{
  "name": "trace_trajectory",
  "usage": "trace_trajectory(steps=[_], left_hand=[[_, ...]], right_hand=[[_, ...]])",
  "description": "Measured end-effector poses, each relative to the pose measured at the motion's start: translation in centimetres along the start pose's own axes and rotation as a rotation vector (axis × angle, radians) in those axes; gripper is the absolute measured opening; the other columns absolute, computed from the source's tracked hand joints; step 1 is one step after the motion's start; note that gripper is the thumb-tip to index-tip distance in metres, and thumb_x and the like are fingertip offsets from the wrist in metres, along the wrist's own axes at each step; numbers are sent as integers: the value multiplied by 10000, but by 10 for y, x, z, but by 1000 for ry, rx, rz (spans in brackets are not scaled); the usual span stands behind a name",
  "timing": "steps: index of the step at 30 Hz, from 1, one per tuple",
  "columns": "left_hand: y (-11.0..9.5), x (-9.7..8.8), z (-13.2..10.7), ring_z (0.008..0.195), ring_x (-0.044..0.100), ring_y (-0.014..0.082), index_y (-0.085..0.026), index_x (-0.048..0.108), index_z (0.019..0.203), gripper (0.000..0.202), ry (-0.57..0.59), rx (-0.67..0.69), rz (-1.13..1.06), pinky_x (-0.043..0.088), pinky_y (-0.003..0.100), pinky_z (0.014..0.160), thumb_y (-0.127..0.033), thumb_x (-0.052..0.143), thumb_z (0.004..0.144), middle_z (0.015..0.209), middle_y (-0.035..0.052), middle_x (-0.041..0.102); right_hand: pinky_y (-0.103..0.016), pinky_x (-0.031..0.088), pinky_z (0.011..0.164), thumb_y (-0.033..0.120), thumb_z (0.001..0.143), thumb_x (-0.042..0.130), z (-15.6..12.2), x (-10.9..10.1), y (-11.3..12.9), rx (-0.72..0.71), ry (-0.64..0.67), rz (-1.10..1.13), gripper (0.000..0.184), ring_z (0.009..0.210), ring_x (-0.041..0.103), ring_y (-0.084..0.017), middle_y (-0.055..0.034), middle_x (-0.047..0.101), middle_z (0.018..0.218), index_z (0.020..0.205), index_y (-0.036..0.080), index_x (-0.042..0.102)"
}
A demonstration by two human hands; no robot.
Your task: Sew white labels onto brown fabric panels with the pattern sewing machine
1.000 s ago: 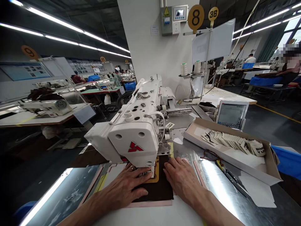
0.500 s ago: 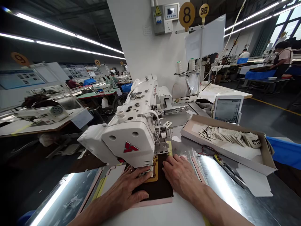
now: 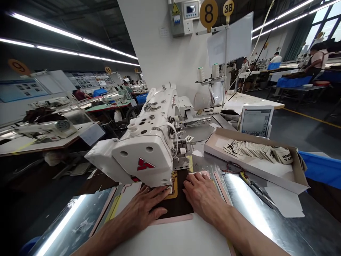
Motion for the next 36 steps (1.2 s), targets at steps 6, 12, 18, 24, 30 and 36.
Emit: trace_trajectory(steps=[6,12,18,24,30,36], left_hand=[[-2,2,1,1316,572,276,-233,479,1489,512,-17,-109,-56,372,469,1195,-341,629,1011,1433,73,597],[-4,0,3,1321,565,280,-254,471,1489,479,4,-145,-80,364,497,1195,-339,589,1032,1430,63,600],[-2,8,-3,1337,551,304,-207,426,1521,534,-10,-138,-57,339,531,1210,-393,569,1042,1451,112,575],[-1,-5,-16,1437,436,312,-211,361,1570,604,15,-118,-19,350,536,1209,-398,572,1036,1540,92,477],[9,-19,-50,1434,442,317,-284,508,1493,505,-23,-136,29,458,484,1152,-456,588,1026,1562,60,449],[7,-15,-72,1425,458,294,-307,554,1453,430,-58,-81,-1,494,435,1127,-379,589,1030,1561,34,453]], right_hand=[[-431,498,901,172,992,549,-2,0,-2,-15,-25,-2,130,1026,641,-251,-88,693,1155,1046,207,662],[-456,523,924,179,994,549,-3,0,-1,-25,-9,3,174,1084,647,-272,-100,694,1220,1114,189,675],[-466,543,896,180,989,550,-6,-3,0,-27,2,-4,197,1085,655,-283,-111,697,1238,1126,185,692],[-459,522,906,194,977,582,-11,0,-2,-38,-58,-21,211,1094,665,-276,-73,702,1261,1162,216,681],[-456,525,879,189,970,566,-16,-4,-2,-28,-41,5,209,1018,680,-262,-51,711,1201,1143,237,673],[-434,554,882,214,988,555,-33,-20,0,-32,-31,29,226,1053,674,-269,-77,707,1180,1187,224,661]])
Point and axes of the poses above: each hand's wrist, its own z-axis towards the middle knuckle, its own x-axis out of the palm, y = z × x, the point moved 2 cm from there along z, towards the middle knuckle
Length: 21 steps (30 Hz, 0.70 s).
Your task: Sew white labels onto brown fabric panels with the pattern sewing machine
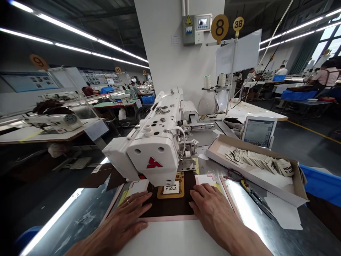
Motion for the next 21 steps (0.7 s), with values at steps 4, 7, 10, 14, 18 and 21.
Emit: trace_trajectory(steps=[4,7,10,14,18,21], left_hand=[[-10,6,-2,1423,459,294,-312,573,1436,387,-50,-13,-42,458,464,1154,-418,497,1072,1541,33,483],[-16,8,3,1422,461,291,-330,545,1459,400,-38,17,-61,421,477,1182,-422,500,1072,1537,17,490],[-17,7,13,1403,486,283,-347,507,1488,459,4,68,-67,420,444,1187,-368,591,1038,1532,12,496],[-17,3,24,1365,524,282,-332,537,1465,443,41,103,-77,436,441,1174,-372,608,1029,1492,22,543],[-20,-2,30,1311,553,276,-306,604,1388,358,31,89,-110,443,437,1143,-330,598,1031,1420,37,602],[-25,-6,35,1251,569,262,-297,651,1289,266,50,50,-147,467,403,1077,-292,601,1028,1361,29,624]], right_hand=[[-406,579,875,210,1003,522,-22,-8,3,-2,21,15,235,1028,687,-255,-75,718,1173,1185,227,670],[-373,594,866,203,1007,501,-38,-12,2,-16,6,13,249,1029,694,-240,-66,732,1159,1183,241,674],[-366,603,883,237,1018,496,-49,-11,1,-21,-1,-8,258,1077,689,-238,-64,722,1218,1208,263,668],[-400,607,900,256,1021,494,-53,-3,1,-43,3,-25,293,1118,677,-256,-82,693,1294,1269,263,650],[-413,599,856,301,1018,538,-47,5,1,-57,17,-35,288,1072,673,-271,-97,692,1272,1280,242,642],[-416,579,803,329,1011,568,-39,7,1,-20,11,10,225,999,664,-273,-91,700,1173,1193,243,668]])
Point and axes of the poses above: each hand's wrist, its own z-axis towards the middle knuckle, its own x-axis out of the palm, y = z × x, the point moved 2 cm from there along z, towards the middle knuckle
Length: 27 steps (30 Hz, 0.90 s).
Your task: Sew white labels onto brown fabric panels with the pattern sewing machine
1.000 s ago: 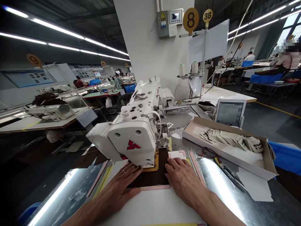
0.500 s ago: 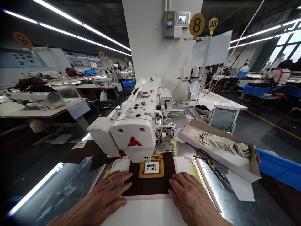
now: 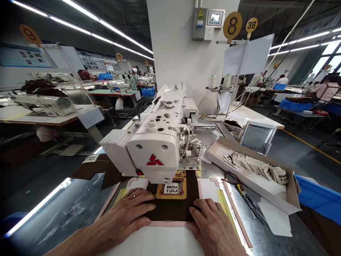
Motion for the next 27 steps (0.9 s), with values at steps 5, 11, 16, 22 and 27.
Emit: trace_trajectory(steps=[5,11,16,22,27], left_hand=[[-7,-3,15,1089,590,230,-232,681,1022,185,-4,-31,-27,464,364,965,-186,504,1052,1145,44,655],[-8,-7,15,1024,573,220,-209,632,954,192,-37,9,-28,439,370,958,-167,476,1059,1054,47,643],[-10,-15,-11,1079,561,220,-198,603,935,194,-18,31,-98,449,354,977,-100,468,1033,1095,55,627],[-26,-19,-56,1180,545,243,-201,572,954,222,52,27,-74,420,382,1078,-11,458,966,1133,66,615],[-40,-22,-83,1148,578,235,-202,589,879,134,12,-73,-131,434,377,1087,-140,549,990,1125,57,631]], right_hand=[[-387,517,752,257,995,595,14,3,-1,39,53,52,78,870,622,-240,-38,671,1000,1017,271,669],[-353,441,697,183,1050,454,19,7,8,-89,28,-26,232,748,566,-205,-24,604,843,855,231,570],[-321,419,699,144,1059,388,16,-1,34,-202,-57,40,242,738,564,-180,-23,590,822,891,215,548],[-312,387,631,94,1034,381,8,-5,66,-371,-46,6,274,647,549,-167,3,551,723,831,212,523],[-323,406,623,109,1028,380,7,-4,79,-384,-15,5,277,653,593,-173,-11,608,760,827,216,538]])
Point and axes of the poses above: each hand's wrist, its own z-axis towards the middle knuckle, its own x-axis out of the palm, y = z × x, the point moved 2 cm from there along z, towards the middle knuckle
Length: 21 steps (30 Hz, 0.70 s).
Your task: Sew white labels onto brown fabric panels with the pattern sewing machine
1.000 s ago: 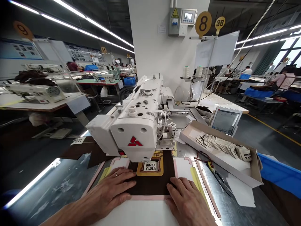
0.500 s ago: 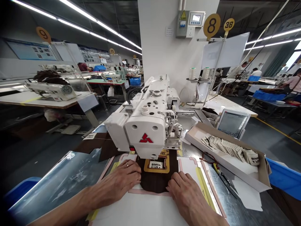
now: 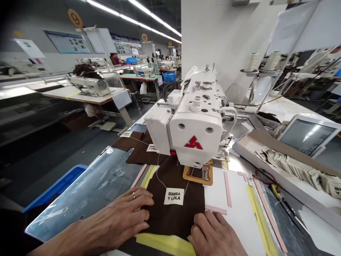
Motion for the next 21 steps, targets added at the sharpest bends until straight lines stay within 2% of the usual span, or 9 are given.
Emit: trace_trajectory(steps=[3,6,9,11,14,16,19,21], left_hand=[[-2,2,-6,1117,599,235,-193,621,910,97,-47,-11,-5,426,397,1111,-212,586,998,1160,64,639],[-1,3,-5,1174,589,245,-185,659,1061,110,-111,17,15,430,393,1119,-201,562,1012,1227,82,647],[2,7,1,1255,559,263,-181,628,1259,249,-125,42,51,439,399,1119,-228,558,1025,1319,99,634],[5,11,4,1273,555,272,-180,617,1294,286,-113,56,74,418,426,1144,-278,568,1029,1351,105,628],[8,19,5,1287,553,267,-189,634,1267,272,-107,55,96,350,447,1197,-321,550,1045,1365,91,630],[10,22,4,1297,547,258,-196,637,1263,262,-118,55,99,319,438,1213,-315,529,1056,1367,78,632],[12,24,1,1289,548,254,-200,629,1280,271,-131,61,94,314,431,1208,-314,513,1063,1363,75,633],[12,24,1,1273,553,258,-190,619,1297,283,-139,64,87,335,433,1187,-307,510,1064,1350,84,635]], right_hand=[[-324,433,658,146,1050,380,13,-4,-1,-2,-67,28,237,758,643,-190,-44,677,867,996,194,605],[-333,451,661,163,1050,406,29,-4,-1,-23,-60,45,216,783,638,-205,-67,686,927,1126,161,608],[-349,461,644,166,1021,469,44,6,1,-20,37,69,257,753,607,-215,-78,651,927,1253,130,575],[-357,462,630,199,1004,522,53,15,4,3,123,54,337,752,597,-230,-72,628,927,1338,164,542],[-365,453,612,267,973,603,62,25,6,35,208,-15,357,750,592,-252,-56,601,903,1326,240,560],[-361,452,615,286,966,623,64,26,5,32,247,-4,323,742,589,-246,-48,588,887,1285,251,581],[-343,469,642,283,1011,563,62,21,0,40,281,123,340,737,590,-208,-47,587,932,1348,249,536],[-331,475,660,249,1038,502,58,20,-4,72,259,172,345,752,593,-191,-54,587,970,1382,241,507]])
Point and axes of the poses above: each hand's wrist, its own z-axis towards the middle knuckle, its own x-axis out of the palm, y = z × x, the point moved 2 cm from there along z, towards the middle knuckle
